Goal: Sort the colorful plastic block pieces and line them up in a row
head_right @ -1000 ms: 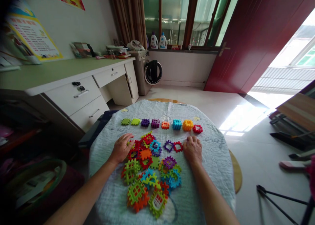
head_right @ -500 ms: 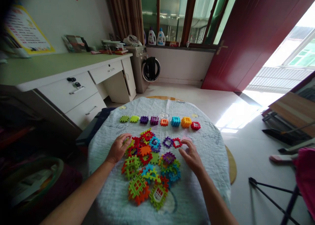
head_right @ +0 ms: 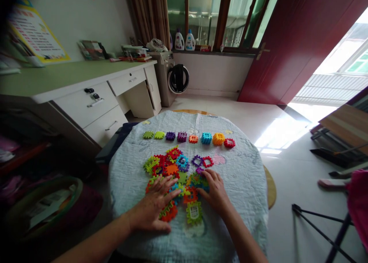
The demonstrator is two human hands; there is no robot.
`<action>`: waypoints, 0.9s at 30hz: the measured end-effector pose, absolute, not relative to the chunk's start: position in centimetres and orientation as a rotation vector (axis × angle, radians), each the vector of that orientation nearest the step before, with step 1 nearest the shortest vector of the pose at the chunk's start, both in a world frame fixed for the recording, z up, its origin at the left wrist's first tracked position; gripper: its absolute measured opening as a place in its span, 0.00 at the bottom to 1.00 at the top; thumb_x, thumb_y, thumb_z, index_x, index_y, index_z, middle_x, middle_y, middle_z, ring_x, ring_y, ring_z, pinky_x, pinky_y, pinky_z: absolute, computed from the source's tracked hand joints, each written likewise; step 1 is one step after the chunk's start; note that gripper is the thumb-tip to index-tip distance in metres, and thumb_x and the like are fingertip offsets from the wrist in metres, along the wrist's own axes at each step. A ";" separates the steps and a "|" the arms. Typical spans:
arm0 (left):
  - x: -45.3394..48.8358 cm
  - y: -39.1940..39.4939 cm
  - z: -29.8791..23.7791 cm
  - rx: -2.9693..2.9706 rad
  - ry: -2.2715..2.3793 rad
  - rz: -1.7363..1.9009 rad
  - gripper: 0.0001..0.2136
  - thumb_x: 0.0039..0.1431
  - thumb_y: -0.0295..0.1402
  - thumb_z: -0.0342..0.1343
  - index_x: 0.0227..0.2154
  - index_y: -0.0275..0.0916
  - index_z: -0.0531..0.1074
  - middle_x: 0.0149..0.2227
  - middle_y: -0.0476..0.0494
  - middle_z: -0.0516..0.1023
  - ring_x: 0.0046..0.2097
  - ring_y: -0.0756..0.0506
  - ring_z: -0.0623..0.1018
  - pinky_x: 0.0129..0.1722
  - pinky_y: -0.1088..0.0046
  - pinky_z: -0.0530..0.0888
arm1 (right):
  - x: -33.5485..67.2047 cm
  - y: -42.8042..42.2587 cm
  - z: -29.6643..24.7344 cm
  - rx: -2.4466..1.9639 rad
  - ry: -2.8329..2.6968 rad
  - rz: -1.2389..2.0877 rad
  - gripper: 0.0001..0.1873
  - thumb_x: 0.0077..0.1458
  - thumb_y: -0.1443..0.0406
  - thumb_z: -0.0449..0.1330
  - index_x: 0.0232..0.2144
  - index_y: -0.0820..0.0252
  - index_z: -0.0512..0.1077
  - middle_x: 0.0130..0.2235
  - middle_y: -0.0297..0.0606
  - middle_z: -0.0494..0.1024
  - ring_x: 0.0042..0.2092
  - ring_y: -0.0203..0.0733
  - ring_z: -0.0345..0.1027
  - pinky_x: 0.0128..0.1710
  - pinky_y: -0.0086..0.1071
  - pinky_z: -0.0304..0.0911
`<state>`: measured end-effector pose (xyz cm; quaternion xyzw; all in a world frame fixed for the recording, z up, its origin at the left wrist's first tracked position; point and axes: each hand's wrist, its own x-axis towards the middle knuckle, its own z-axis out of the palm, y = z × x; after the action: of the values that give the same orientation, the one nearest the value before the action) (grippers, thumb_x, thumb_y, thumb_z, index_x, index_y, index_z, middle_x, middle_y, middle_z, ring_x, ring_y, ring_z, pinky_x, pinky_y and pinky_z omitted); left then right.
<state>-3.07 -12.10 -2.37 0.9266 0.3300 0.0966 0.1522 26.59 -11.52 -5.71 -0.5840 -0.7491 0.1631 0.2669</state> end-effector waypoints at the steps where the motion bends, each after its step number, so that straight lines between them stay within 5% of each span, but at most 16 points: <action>1: -2.9 -11.8 -2.6 2.667 0.982 0.294 0.45 0.42 0.57 0.65 0.64 0.51 0.60 0.68 0.37 0.56 0.67 0.27 0.56 0.65 0.38 0.51 | 26.6 -11.2 -5.7 -1.589 -1.990 0.397 0.25 0.55 0.59 0.62 0.56 0.51 0.68 0.57 0.45 0.70 0.58 0.53 0.62 0.59 0.52 0.59; 5: -2.4 -10.8 -3.4 2.692 1.156 0.486 0.34 0.53 0.50 0.61 0.62 0.46 0.63 0.65 0.36 0.62 0.66 0.31 0.60 0.65 0.41 0.54 | 26.4 -11.7 -5.3 -1.646 -1.922 0.269 0.23 0.58 0.58 0.59 0.55 0.51 0.68 0.57 0.45 0.69 0.59 0.53 0.62 0.59 0.52 0.58; 13: -2.7 -11.3 -4.1 2.712 1.208 0.565 0.38 0.51 0.48 0.63 0.64 0.45 0.59 0.65 0.37 0.63 0.66 0.31 0.60 0.65 0.44 0.54 | 24.8 -16.7 -4.9 -1.493 -2.305 0.390 0.60 0.37 0.46 0.71 0.69 0.47 0.50 0.68 0.47 0.55 0.68 0.65 0.46 0.64 0.59 0.47; 20: -1.4 -9.9 -4.0 2.692 1.269 0.598 0.25 0.55 0.44 0.61 0.55 0.43 0.70 0.58 0.38 0.72 0.60 0.34 0.69 0.65 0.44 0.57 | 23.2 -14.6 -4.4 -1.580 -2.215 0.317 0.37 0.45 0.56 0.70 0.58 0.50 0.67 0.62 0.44 0.67 0.61 0.58 0.58 0.61 0.53 0.53; 27: -1.2 -9.1 -3.6 2.622 1.414 0.824 0.17 0.62 0.37 0.54 0.53 0.42 0.72 0.56 0.38 0.74 0.59 0.37 0.70 0.64 0.48 0.61 | 20.7 -13.3 -2.8 -1.481 -2.098 0.205 0.13 0.56 0.61 0.64 0.45 0.52 0.74 0.50 0.42 0.76 0.51 0.51 0.65 0.52 0.46 0.61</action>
<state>-1.17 -9.10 -3.59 0.8481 0.4573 0.2665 0.0252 20.70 -13.31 -2.81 -0.5520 -0.7821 0.0765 0.2789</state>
